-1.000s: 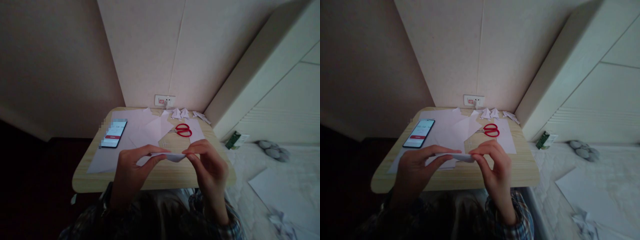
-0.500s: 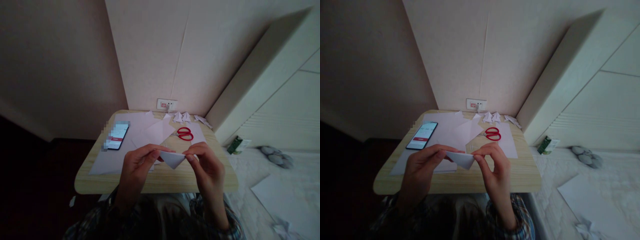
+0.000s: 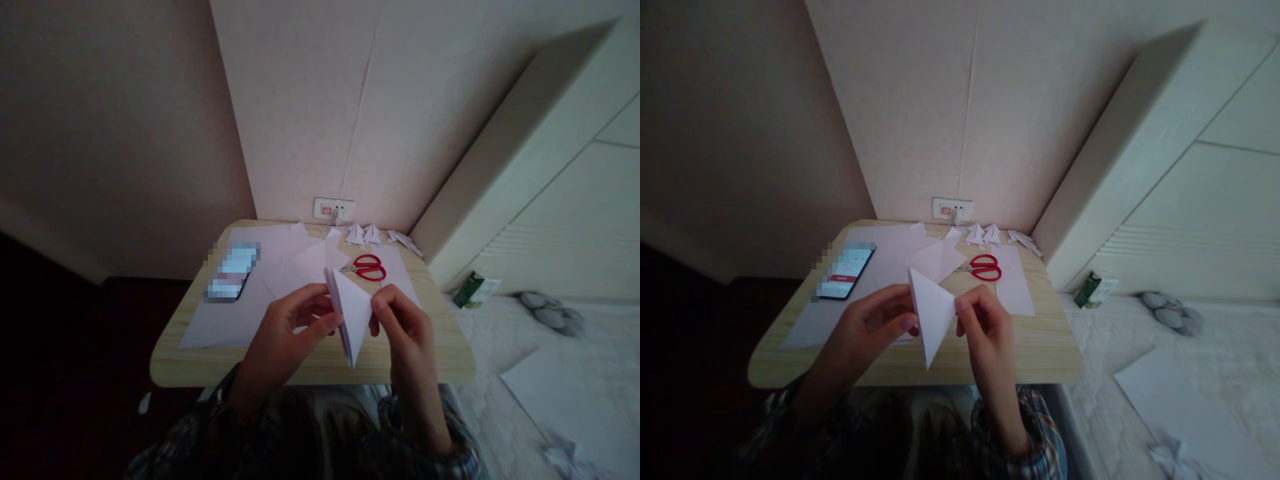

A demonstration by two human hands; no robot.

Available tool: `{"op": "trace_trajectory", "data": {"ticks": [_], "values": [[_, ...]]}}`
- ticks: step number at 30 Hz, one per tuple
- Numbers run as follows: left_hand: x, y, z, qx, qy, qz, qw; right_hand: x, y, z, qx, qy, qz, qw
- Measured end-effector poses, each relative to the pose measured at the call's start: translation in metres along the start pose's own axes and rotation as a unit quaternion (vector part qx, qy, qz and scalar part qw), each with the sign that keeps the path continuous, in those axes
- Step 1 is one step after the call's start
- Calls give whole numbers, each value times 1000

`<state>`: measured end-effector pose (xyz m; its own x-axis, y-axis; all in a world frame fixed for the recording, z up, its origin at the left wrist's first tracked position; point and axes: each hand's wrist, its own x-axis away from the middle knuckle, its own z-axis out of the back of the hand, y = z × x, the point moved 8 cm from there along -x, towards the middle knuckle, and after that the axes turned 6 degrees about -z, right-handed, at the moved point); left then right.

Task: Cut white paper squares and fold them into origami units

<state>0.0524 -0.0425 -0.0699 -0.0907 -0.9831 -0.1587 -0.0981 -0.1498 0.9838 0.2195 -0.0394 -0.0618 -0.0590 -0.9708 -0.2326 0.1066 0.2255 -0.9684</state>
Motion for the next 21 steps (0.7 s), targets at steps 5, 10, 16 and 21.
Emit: {"op": "trace_trajectory", "data": {"ticks": [5, 10, 16, 21], "values": [[3, -6, -10, 42, -43, 20, 998, -1, 12, -5, -19, -20, -27, 999], [3, -5, -2, 57, -17, 28, 998, -2, 19, -15, -20, -80, -59, 995], [1, -11, -6, 132, -46, 46, 989, 0, 22, -25, -43, -133, -82, 987], [3, -16, -9, 185, -73, 44, 979, 6, 22, -37, -43, -189, -115, 974]]}}
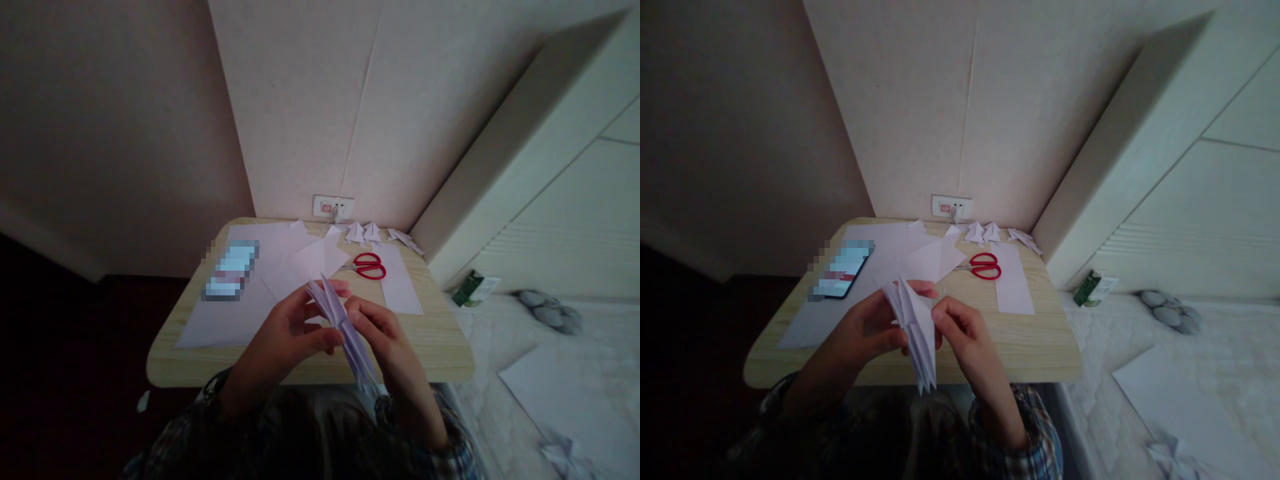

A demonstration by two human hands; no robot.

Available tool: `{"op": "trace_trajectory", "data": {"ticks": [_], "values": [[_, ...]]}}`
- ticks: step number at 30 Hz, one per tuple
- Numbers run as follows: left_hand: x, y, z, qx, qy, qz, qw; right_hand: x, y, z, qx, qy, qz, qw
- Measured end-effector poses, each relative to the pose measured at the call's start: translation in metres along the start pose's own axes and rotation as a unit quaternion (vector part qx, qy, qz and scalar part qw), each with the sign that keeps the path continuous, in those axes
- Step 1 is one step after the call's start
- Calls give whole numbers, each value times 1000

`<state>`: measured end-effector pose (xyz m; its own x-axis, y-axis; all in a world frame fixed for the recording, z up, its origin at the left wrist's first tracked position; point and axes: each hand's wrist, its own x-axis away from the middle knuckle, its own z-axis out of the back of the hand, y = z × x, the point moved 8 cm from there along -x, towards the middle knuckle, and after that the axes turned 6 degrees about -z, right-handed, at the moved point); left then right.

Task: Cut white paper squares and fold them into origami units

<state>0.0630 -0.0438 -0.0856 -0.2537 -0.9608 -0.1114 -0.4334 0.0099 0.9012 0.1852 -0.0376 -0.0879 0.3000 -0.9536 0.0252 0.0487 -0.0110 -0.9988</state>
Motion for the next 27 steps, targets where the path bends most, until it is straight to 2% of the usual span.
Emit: {"op": "trace_trajectory", "data": {"ticks": [5, 8, 11, 14, 16, 19, 21, 24, 27], "values": [[2, 3, 1, -1, 12, -7, 1000, 0, -2, -4, 34, -6, -2, 999], [3, 9, 6, -47, 48, -33, 997, -2, -3, -3, 62, 5, 12, 998], [3, 15, 12, -126, 97, -51, 986, 1, -10, 6, 82, 56, 53, 994], [3, 19, 15, -189, 121, -56, 973, 10, -24, 14, 103, 110, 116, 982], [4, 19, 16, -215, 135, -48, 966, 14, -30, 12, 103, 102, 133, 980], [4, 19, 17, -240, 143, -51, 959, 14, -29, 3, 99, 55, 95, 989], [4, 21, 18, -251, 152, -69, 954, 13, -26, -1, 105, 45, 65, 991], [4, 24, 22, -265, 167, -87, 946, 11, -25, 3, 95, 79, 57, 991], [3, 21, 24, -267, 156, -69, 948, 12, -25, 12, 64, 131, 64, 987]]}}
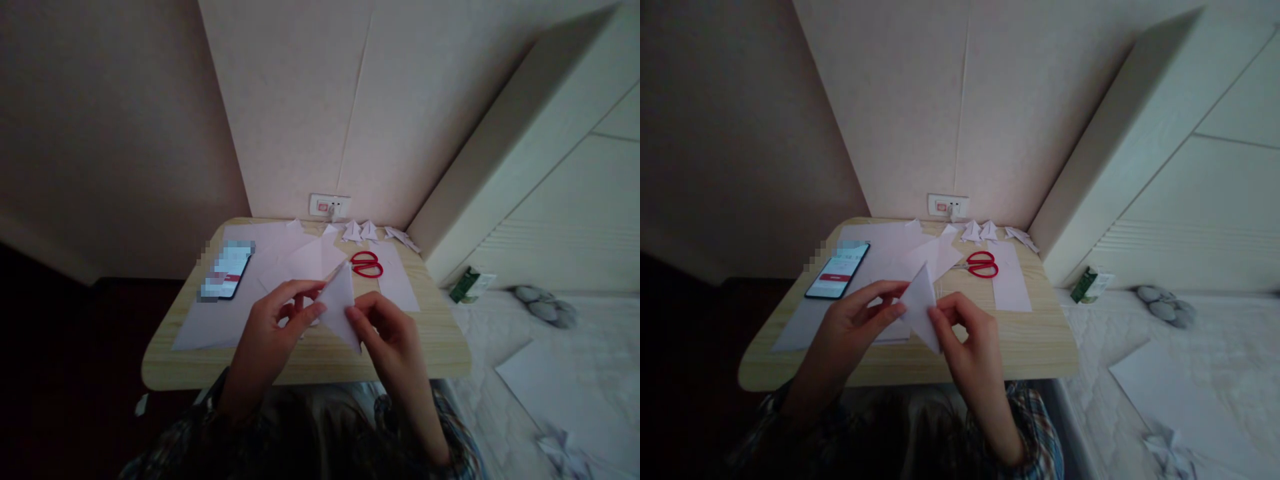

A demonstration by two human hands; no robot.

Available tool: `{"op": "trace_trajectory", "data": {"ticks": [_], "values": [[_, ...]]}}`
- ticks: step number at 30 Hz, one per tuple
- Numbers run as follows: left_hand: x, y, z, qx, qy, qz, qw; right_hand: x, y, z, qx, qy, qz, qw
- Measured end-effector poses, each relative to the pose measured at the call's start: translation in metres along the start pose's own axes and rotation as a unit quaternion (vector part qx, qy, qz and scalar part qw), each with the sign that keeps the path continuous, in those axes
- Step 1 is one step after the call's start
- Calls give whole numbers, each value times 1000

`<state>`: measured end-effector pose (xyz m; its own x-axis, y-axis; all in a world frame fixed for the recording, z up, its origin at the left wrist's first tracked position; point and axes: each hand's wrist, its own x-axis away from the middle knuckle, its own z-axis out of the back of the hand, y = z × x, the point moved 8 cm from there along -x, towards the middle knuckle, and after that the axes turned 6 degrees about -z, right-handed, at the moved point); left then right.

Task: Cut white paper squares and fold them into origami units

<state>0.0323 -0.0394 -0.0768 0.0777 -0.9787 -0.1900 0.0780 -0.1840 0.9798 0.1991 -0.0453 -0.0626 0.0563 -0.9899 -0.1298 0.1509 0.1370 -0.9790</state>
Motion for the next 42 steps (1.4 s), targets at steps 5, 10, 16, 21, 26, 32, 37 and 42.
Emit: {"op": "trace_trajectory", "data": {"ticks": [5, 10, 16, 21, 26, 32, 37, 42], "values": [[-1, 0, 1, 3, -16, 15, 1000, 0, -2, 5, -7, 24, 18, 1000], [-3, 28, 5, -133, -13, -124, 983, -5, 0, 4, 29, 23, 32, 999], [-2, 28, -5, -87, -45, -110, 989, -2, 4, 10, -14, 55, 4, 998], [0, 11, -8, 34, -81, -8, 996, 0, 9, -2, -97, 6, -44, 994], [-2, 13, 0, 10, -57, -20, 998, -1, 4, -7, -78, -45, -34, 995], [-4, 15, 3, -20, -41, -63, 997, -1, -3, -1, -14, -10, 15, 1000], [2, 11, -6, -4, -72, -21, 997, 2, 3, 1, -82, 29, -15, 996], [12, 15, -25, -43, -151, -13, 988, 3, 1, 9, -61, 57, 8, 996]]}}
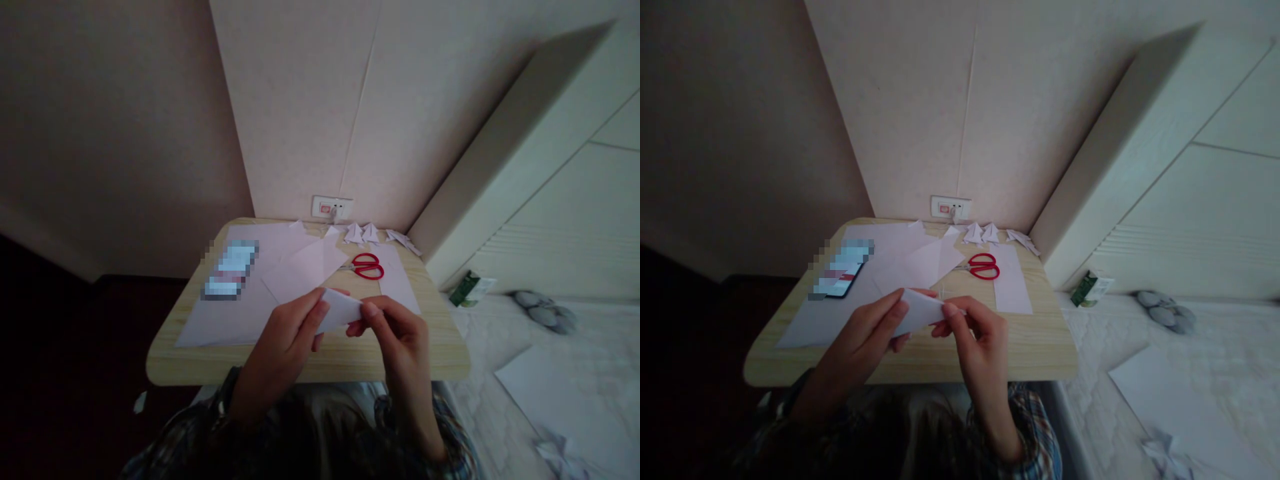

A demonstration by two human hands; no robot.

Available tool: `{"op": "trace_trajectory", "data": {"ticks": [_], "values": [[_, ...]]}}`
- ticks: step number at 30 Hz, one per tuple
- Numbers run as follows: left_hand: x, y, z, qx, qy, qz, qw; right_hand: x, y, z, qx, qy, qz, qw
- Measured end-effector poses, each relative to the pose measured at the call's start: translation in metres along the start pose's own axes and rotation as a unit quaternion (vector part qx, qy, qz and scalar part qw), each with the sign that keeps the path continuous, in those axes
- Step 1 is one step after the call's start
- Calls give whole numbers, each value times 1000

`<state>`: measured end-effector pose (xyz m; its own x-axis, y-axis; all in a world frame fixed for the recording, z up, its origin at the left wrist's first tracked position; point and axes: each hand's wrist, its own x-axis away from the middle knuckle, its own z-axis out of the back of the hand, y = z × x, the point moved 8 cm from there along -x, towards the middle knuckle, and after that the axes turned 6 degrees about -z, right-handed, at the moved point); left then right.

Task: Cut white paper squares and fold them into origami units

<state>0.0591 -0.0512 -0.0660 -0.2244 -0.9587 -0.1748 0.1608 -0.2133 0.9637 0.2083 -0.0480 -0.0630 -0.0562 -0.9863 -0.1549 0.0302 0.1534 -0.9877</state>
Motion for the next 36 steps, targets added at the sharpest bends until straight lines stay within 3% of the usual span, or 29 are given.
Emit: {"op": "trace_trajectory", "data": {"ticks": [5, 9, 15, 23, 28, 36], "values": [[-1, 2, 1, -61, 17, -13, 998, -1, -8, 4, 120, 5, 56, 991], [-1, -1, 1, -99, 40, -11, 994, 0, -9, 4, 154, -5, 70, 986], [-2, -20, 1, -68, 70, 21, 995, -7, -5, 4, 206, -21, 86, 974], [-5, -22, 2, -109, 59, 13, 992, -9, -2, 1, 209, -56, 91, 972], [-17, -30, 0, -140, 47, 1, 989, -13, 12, -2, 215, -66, 64, 972], [-33, -75, -15, -156, -32, 5, 987, -29, 58, -14, 191, -78, 32, 978]]}}
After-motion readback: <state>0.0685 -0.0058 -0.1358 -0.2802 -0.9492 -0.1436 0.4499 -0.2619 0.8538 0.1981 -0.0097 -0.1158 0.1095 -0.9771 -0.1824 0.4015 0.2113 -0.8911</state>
